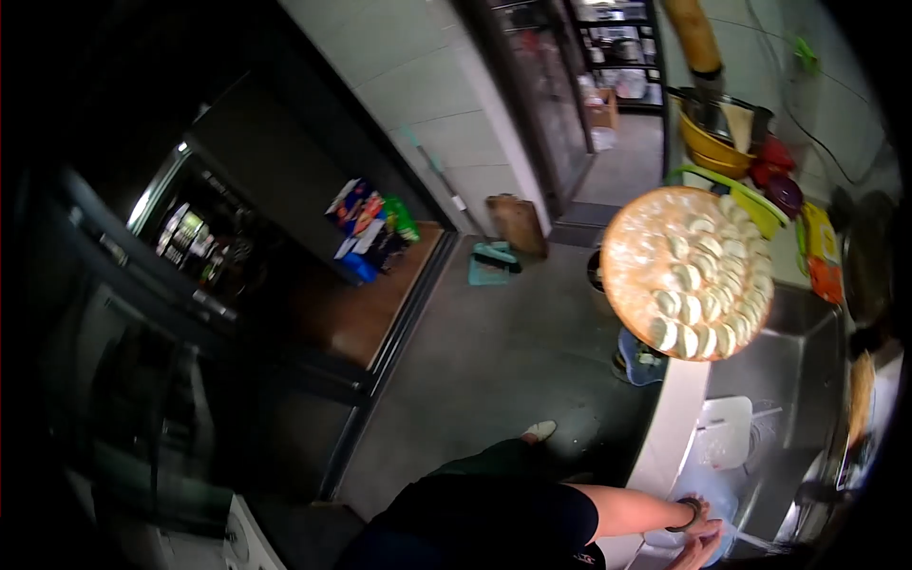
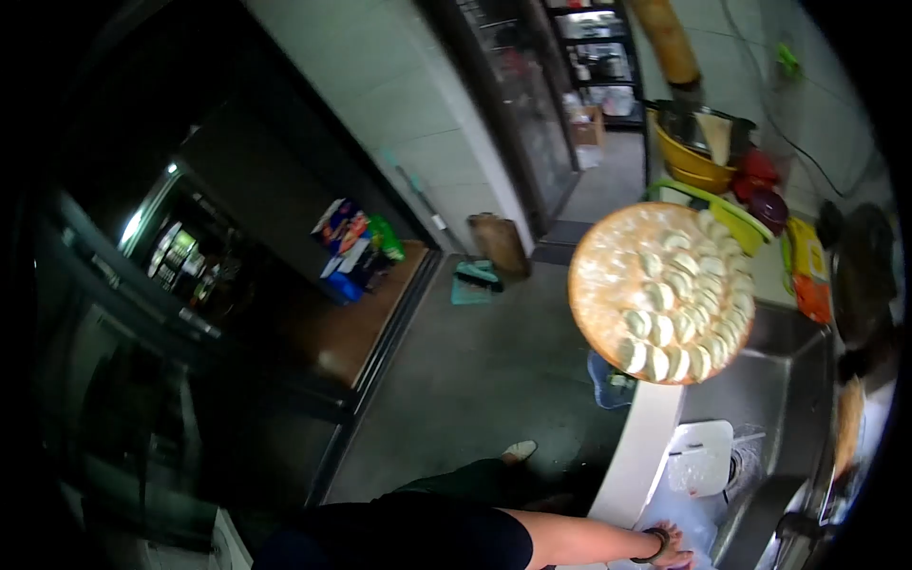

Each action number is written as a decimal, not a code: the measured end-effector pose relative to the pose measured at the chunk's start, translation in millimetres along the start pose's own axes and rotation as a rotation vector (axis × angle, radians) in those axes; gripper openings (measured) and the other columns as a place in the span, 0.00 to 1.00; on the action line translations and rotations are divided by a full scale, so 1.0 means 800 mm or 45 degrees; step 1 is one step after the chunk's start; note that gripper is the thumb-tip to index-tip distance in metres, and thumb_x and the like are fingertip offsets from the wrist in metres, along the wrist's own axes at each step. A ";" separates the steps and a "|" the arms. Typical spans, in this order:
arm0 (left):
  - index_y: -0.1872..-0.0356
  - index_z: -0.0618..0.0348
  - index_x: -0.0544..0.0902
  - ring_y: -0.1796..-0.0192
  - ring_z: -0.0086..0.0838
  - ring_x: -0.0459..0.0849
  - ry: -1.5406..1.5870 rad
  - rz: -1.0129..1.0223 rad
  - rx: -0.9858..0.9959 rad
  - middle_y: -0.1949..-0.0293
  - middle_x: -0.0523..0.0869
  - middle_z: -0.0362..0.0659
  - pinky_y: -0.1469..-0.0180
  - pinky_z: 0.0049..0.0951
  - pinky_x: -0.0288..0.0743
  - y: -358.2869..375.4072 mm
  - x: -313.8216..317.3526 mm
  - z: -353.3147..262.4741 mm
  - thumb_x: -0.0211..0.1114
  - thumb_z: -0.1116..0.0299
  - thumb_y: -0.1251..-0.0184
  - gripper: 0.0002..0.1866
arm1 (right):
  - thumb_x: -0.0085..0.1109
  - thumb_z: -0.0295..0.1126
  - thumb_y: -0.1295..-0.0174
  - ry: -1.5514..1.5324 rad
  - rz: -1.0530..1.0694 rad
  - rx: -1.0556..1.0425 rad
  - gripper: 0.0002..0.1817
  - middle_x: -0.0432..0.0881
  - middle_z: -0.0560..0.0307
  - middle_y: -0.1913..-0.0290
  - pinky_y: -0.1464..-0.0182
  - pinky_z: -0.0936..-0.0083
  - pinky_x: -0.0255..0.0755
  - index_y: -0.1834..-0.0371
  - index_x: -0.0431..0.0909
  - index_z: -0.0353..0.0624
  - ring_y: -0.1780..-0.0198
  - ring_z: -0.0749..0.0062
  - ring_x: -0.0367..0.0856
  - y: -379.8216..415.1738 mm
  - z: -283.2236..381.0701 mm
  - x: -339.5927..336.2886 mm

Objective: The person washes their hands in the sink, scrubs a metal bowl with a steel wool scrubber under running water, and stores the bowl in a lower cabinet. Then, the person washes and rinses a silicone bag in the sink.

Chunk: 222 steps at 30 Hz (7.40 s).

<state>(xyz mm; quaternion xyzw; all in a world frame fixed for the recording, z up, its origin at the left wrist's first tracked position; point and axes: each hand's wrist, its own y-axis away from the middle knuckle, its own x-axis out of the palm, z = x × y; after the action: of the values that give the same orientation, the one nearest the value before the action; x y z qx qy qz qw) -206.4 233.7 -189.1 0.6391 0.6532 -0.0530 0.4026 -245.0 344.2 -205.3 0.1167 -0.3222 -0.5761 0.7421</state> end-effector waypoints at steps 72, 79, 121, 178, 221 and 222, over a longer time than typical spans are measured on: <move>0.45 0.55 0.69 0.39 0.51 0.64 -0.290 0.150 0.700 0.48 0.75 0.51 0.37 0.59 0.47 0.038 -0.052 -0.038 0.56 0.48 0.46 0.30 | 0.34 0.43 0.36 0.237 0.351 0.369 0.23 0.74 0.51 0.56 0.51 0.78 0.64 0.53 0.69 0.34 0.53 0.72 0.70 -0.027 -0.062 0.118; 0.69 0.53 0.72 0.57 0.46 0.71 -0.199 -0.169 0.876 0.66 0.76 0.47 0.55 0.51 0.56 0.042 -0.056 -0.037 0.60 0.53 0.61 0.19 | 0.32 0.43 0.35 -0.300 0.390 0.313 0.24 0.73 0.50 0.55 0.50 0.79 0.64 0.51 0.68 0.33 0.52 0.72 0.70 -0.093 -0.011 -0.053; 0.44 0.60 0.69 0.47 0.29 0.71 1.568 0.610 -0.281 0.48 0.74 0.43 0.47 0.29 0.65 0.036 -0.042 -0.048 0.43 0.43 0.37 0.32 | 0.51 0.37 0.41 1.141 -1.118 -0.532 0.14 0.77 0.45 0.80 0.71 0.63 0.66 0.72 0.75 0.35 0.76 0.55 0.75 0.043 0.026 0.071; 0.66 0.63 0.79 0.62 0.33 0.81 1.567 -0.183 0.069 0.67 0.82 0.50 0.60 0.32 0.73 0.109 -0.066 0.002 0.61 0.57 0.49 0.18 | 0.37 0.48 0.45 0.438 0.505 0.196 0.28 0.69 0.48 0.49 0.50 0.67 0.66 0.47 0.63 0.39 0.46 0.63 0.68 0.082 0.014 0.083; 0.72 0.73 0.78 0.65 0.54 0.79 0.718 -0.308 0.161 0.72 0.80 0.63 0.62 0.42 0.71 0.030 -0.018 -0.075 0.62 0.59 0.48 0.20 | 0.49 0.29 0.40 0.295 -0.342 -0.548 0.05 0.72 0.62 0.75 0.80 0.86 0.62 0.63 0.66 0.44 0.80 0.81 0.68 0.010 0.223 0.032; 0.73 0.72 0.78 0.64 0.54 0.79 0.670 -0.334 0.158 0.72 0.80 0.62 0.62 0.43 0.71 0.034 -0.022 -0.080 0.62 0.59 0.48 0.20 | 0.52 0.28 0.41 0.214 -0.436 -0.580 0.05 0.72 0.61 0.76 0.79 0.83 0.64 0.67 0.66 0.44 0.79 0.78 0.70 0.002 0.236 0.050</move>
<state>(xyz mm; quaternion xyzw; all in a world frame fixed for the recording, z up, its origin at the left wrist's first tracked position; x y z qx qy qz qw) -214.3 261.7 -123.3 0.5644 0.8076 0.0231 0.1692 -354.6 344.9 -46.1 0.0473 -0.0978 -0.7388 0.6651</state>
